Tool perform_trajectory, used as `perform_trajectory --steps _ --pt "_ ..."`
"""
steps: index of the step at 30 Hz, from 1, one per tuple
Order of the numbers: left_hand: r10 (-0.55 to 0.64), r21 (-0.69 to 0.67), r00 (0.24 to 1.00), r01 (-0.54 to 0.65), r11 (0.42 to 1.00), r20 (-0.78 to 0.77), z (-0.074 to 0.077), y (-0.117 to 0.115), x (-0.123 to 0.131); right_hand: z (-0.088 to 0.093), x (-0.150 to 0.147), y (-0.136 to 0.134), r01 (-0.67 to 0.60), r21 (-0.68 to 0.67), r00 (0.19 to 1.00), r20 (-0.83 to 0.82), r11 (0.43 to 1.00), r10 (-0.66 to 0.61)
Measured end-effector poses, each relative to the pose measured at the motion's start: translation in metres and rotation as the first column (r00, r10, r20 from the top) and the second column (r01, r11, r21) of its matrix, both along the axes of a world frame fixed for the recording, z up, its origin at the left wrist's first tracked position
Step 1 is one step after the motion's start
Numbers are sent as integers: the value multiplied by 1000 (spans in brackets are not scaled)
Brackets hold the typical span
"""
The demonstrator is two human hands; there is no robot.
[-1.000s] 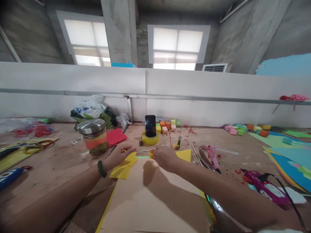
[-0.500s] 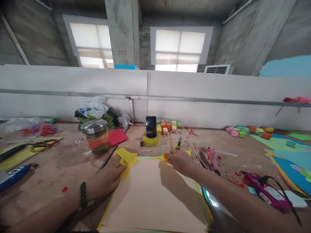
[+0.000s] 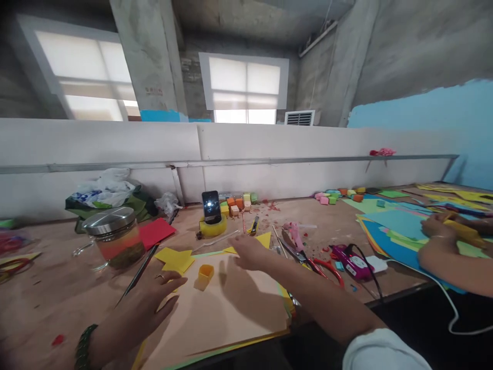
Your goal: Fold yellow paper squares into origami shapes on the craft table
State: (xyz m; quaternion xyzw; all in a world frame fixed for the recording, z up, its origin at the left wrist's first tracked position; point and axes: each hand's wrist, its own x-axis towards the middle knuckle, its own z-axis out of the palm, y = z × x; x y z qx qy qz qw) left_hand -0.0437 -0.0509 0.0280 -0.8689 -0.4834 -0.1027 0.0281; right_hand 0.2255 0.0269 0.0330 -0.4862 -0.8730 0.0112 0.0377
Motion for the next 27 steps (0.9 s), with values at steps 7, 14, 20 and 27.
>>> perform_trajectory --steps 7,14,20,27 --pt "-96 -12 991 96 995 -98 0 19 44 -23 43 17 209 -54 967 157 976 -198" --pt "-46 -156 996 34 987 -72 4 51 63 -17 43 0 162 45 980 113 986 -166" --pt "45 -163 999 -47 986 -16 2 60 40 -11 34 -21 103 134 993 35 986 -109" --pt "-15 195 976 -29 980 219 6 54 38 25 28 -24 193 20 766 -628 981 -138"
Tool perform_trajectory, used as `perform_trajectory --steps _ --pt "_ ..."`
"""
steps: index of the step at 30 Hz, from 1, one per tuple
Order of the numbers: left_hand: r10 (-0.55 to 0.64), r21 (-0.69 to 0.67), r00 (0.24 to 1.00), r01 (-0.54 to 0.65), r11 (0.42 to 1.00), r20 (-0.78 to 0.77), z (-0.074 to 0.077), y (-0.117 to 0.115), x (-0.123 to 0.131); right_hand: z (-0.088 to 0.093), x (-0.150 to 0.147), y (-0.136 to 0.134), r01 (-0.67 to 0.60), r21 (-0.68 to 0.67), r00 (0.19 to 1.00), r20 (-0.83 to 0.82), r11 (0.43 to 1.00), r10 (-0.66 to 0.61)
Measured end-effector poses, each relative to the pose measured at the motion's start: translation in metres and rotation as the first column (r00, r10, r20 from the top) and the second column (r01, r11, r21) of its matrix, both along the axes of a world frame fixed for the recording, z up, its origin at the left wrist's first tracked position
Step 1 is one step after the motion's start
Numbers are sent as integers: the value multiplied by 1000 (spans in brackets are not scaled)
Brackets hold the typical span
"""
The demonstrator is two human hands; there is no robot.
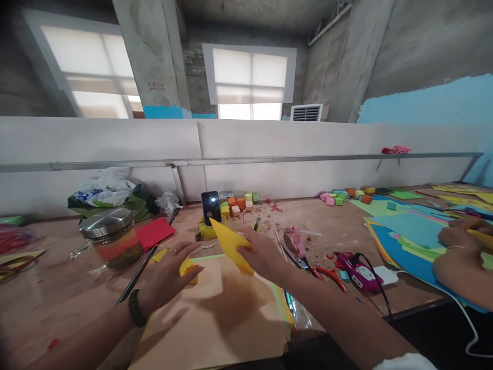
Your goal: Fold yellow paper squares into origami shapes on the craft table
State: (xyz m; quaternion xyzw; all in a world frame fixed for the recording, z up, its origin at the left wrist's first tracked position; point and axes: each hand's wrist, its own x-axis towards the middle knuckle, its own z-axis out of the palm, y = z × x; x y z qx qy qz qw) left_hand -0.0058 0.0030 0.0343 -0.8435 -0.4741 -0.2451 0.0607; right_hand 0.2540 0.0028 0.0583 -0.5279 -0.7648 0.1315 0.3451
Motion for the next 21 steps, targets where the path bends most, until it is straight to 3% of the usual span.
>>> perform_trajectory --steps 1,3,6,9,12,14,17,19,21 --pt "-83 161 997 80 984 8 1 -6 6 2 0 4 0 -26 994 -105 1000 -3" --pt "-213 393 974 225 892 -75 0 -19 20 1 -2 14 -33 -98 960 -280 995 4" --pt "-307 466 923 382 798 -231 -4 -30 39 -7 -8 22 -174 -232 856 -516 957 30" --pt "-305 386 942 337 859 -143 -7 -23 46 -8 -12 23 -389 -261 713 -693 883 109" --pt "-234 170 957 206 964 169 -3 -7 43 5 -11 23 -422 -217 682 -716 880 150" --pt "-155 -52 904 192 980 398 4 5 42 19 -8 25 -349 -169 714 -685 922 145" --pt "-46 -286 799 268 920 600 10 18 45 44 -1 27 -201 75 722 -662 977 199" --pt "-49 -317 795 296 901 605 8 19 49 59 5 22 19 373 714 -654 927 249" --pt "-156 -308 842 353 883 517 3 14 52 70 11 14 133 511 746 -616 849 254"
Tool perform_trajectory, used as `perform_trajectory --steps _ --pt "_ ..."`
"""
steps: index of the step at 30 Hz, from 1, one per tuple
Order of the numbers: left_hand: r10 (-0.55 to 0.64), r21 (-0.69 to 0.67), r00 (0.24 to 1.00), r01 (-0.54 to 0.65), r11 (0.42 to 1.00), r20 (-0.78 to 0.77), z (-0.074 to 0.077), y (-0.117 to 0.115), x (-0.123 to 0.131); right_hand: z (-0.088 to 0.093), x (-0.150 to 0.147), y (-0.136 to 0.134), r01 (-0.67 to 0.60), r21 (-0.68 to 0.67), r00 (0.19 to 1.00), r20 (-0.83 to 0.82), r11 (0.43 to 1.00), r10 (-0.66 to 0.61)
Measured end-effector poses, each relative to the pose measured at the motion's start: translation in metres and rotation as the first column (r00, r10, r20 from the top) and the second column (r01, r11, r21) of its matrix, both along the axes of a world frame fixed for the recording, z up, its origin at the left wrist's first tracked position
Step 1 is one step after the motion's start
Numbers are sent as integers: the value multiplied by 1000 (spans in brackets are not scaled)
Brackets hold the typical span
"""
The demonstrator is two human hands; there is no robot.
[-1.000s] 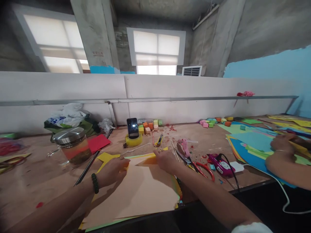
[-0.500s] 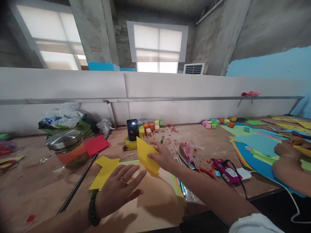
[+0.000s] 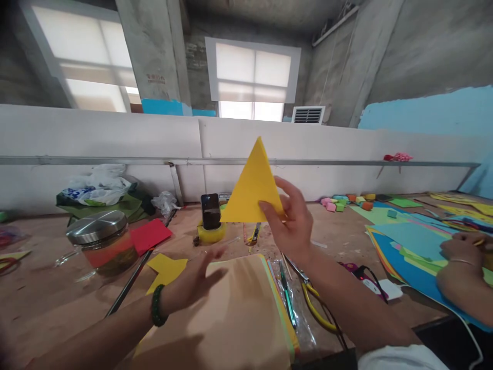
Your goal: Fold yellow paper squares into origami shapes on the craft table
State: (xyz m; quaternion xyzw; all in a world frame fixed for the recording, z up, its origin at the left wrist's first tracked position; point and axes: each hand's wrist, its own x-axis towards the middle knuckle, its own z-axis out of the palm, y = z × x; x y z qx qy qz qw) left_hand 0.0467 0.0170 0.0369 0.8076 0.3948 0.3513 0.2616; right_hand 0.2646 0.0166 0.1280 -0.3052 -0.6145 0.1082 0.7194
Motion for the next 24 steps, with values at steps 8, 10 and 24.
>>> perform_trajectory --steps 8,10,24 --pt "-21 -514 980 121 849 196 16 -10 -15 -20 -6 -14 -244 -696 881 133 675 455" --pt "-11 -598 942 222 770 336 24 -9 -16 -31 -15 -6 -266 -756 867 84 598 492" --pt "176 -520 881 88 850 438 2 2 -29 -60 -26 32 -464 -818 772 -184 341 608"
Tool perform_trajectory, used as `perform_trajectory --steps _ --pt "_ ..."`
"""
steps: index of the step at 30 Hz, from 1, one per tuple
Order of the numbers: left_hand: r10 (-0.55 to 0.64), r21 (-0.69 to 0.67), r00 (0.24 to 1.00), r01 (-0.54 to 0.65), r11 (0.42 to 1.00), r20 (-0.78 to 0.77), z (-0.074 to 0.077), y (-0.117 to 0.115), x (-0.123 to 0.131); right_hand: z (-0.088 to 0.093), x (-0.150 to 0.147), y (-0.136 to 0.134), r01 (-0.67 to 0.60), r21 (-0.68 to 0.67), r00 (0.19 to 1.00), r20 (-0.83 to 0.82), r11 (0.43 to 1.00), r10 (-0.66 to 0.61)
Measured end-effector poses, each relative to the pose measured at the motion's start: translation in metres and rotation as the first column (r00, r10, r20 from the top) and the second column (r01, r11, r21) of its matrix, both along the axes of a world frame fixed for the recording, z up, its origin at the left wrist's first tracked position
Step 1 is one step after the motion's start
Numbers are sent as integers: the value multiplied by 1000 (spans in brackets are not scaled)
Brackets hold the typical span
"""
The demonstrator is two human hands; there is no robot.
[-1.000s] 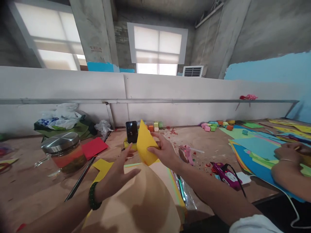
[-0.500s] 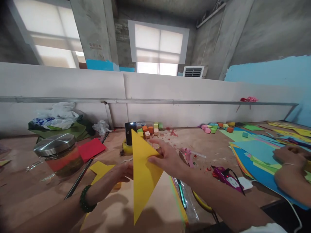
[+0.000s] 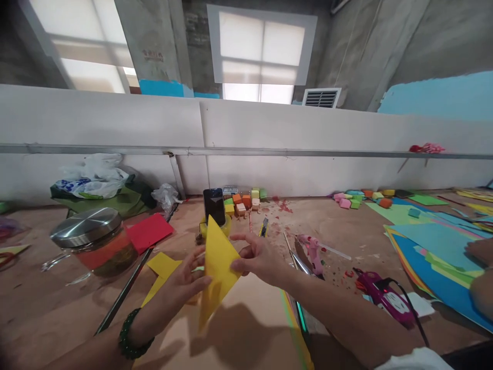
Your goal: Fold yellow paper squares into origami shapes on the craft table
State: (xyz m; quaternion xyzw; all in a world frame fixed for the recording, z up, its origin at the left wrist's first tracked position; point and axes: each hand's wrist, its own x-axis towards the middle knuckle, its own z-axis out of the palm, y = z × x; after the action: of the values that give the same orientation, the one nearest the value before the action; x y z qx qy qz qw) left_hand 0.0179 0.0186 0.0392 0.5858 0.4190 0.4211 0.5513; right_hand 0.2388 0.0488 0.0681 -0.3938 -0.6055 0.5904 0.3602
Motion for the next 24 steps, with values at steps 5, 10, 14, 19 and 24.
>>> perform_trajectory --steps 5,10,14,19,24 --pt "114 339 953 -12 941 -281 -9 -1 2 -1 -8 -2 118 77 993 20 990 -120" --pt "-129 258 961 193 947 -245 1 -5 25 -5 -22 -10 154 169 986 38 974 -163" --pt "-70 175 979 104 979 -190 8 -5 26 -11 -22 -12 155 105 988 -33 982 -152" --pt "63 -165 993 -79 983 -101 5 -14 -1 -16 -4 -18 77 24 997 20 997 -78" --pt "82 -357 996 -92 929 -44 -1 -31 -16 -35 12 -19 0 284 822 546 959 -162"
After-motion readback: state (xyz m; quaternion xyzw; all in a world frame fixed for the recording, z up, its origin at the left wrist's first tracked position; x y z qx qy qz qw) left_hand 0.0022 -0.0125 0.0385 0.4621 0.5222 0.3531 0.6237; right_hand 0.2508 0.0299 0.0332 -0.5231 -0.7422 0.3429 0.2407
